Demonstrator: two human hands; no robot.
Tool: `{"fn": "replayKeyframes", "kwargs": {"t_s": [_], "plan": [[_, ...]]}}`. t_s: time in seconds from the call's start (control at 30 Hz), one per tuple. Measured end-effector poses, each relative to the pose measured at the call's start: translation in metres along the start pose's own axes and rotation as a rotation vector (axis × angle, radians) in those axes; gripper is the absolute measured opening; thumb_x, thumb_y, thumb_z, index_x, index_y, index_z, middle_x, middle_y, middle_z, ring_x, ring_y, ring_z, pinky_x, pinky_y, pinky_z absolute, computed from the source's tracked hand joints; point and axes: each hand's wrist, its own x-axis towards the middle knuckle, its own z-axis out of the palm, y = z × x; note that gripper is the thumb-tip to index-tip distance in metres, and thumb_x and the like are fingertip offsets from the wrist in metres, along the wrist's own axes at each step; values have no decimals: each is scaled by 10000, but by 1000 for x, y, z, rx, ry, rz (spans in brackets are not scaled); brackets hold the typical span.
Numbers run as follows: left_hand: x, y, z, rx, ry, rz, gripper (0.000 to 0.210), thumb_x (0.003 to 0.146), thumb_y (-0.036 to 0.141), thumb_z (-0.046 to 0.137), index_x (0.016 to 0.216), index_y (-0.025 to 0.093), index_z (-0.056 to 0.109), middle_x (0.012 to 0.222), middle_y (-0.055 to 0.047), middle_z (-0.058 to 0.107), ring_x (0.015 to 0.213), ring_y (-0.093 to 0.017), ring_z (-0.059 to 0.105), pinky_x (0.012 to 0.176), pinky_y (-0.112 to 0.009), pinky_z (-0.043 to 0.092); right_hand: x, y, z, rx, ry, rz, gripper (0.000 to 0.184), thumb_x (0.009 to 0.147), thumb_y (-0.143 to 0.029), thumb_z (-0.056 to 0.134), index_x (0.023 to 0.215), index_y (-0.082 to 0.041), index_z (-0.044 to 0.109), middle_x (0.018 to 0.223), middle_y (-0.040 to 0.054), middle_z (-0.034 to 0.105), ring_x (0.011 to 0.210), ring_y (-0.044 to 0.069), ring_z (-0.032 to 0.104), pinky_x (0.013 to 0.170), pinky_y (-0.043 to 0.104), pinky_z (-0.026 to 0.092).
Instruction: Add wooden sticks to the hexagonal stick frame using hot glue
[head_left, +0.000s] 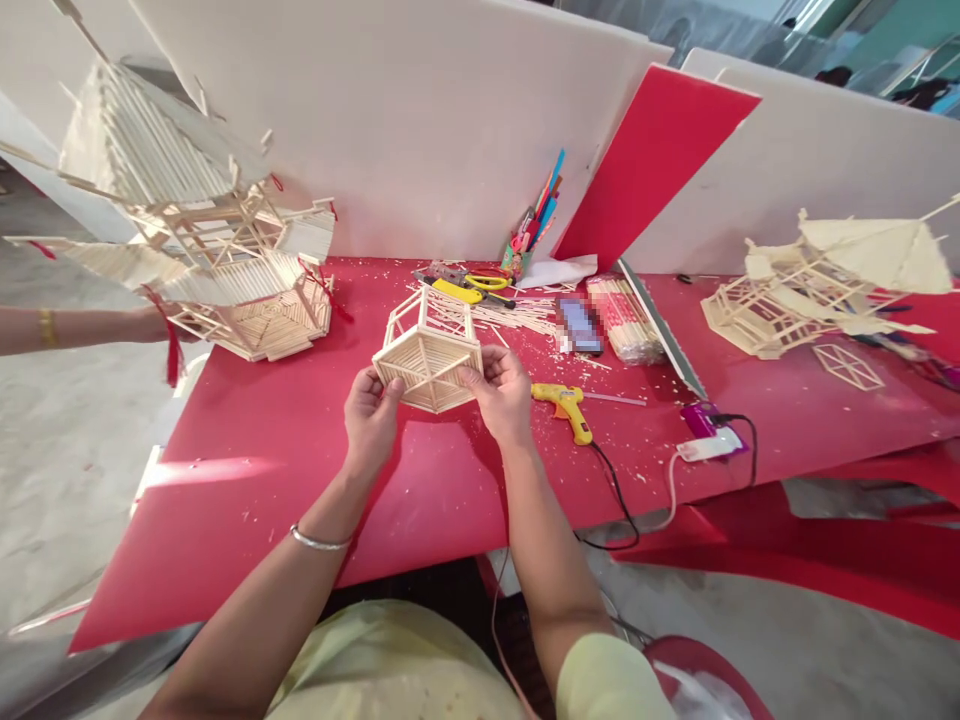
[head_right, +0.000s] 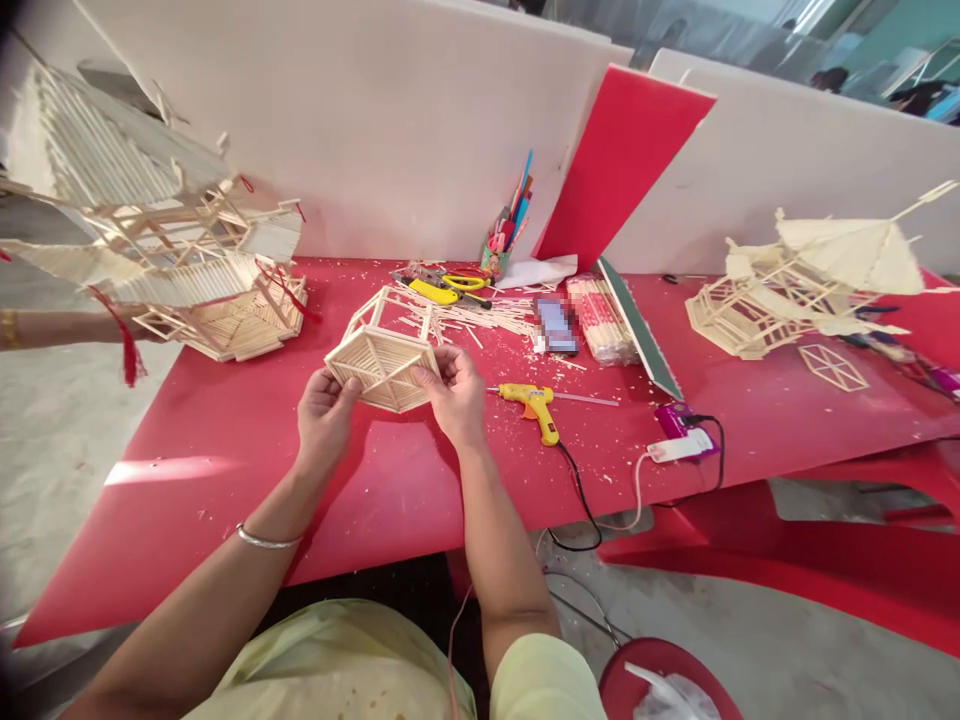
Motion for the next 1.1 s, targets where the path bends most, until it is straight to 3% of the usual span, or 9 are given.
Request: {"fn": "replayKeyframes", "kwargs": {"t_s": [0.43, 0.6, 0.7, 0.8, 0.93, 1.1], "plan": [[0, 4, 0, -15, 9, 16, 308, 834, 369, 846, 1053, 199, 711, 999, -47, 758, 882, -145, 697, 824, -259, 548, 0, 3, -1, 84, -93, 4, 426, 751, -395, 885, 1072, -253, 643, 969, 0, 736, 868, 148, 700, 790, 281, 588], [-3, 6, 3, 67, 8, 31, 308, 829, 374, 840, 1058, 204, 722, 1039, -56, 756, 964, -182, 700, 898, -303, 551, -4, 7, 2, -12, 30, -25, 422, 747, -441, 889, 974, -251, 590, 815, -40, 685, 717, 132, 651, 667, 259, 552], [-4, 13, 6, 29, -39, -79, 331, 843, 384, 805, 1119, 218, 733, 1217, -77, 738, 1163, -237, 669, 987, -351, 544, -10, 6, 1, -142, 52, -140, 342, 817, -419, 845, 996, -256, 603, 842, -28, 699, 719, 137, 657, 654, 263, 542], [-1, 28, 5, -198, -113, -315, 413, 913, 550, 645, 1190, 252, 717, 1380, -82, 682, 1322, -304, 600, 987, -430, 572, -15, 3, -2, -321, -70, -395, 185, 895, -320, 783, 981, -265, 629, 896, -7, 719, 750, 143, 668, 678, 279, 541], [7, 41, 0, -396, -203, -558, 726, 906, 799, 475, 1266, 205, 685, 1247, -135, 740, 1177, -342, 689, 909, -479, 615, -19, 2, -2, -551, -321, -727, 118, 972, -175, 663, 906, -268, 632, 893, 3, 742, 892, 174, 686, 847, 339, 554], [11, 31, -1, -402, -203, -484, 365, 875, 456, 762, 1141, 210, 722, 1080, -77, 771, 943, -234, 741, 794, -347, 637, -22, 5, 1, -754, -420, -733, 161, 1021, -203, 583, 963, -306, 693, 1040, 27, 747, 1086, 215, 651, 982, 400, 514]]}}
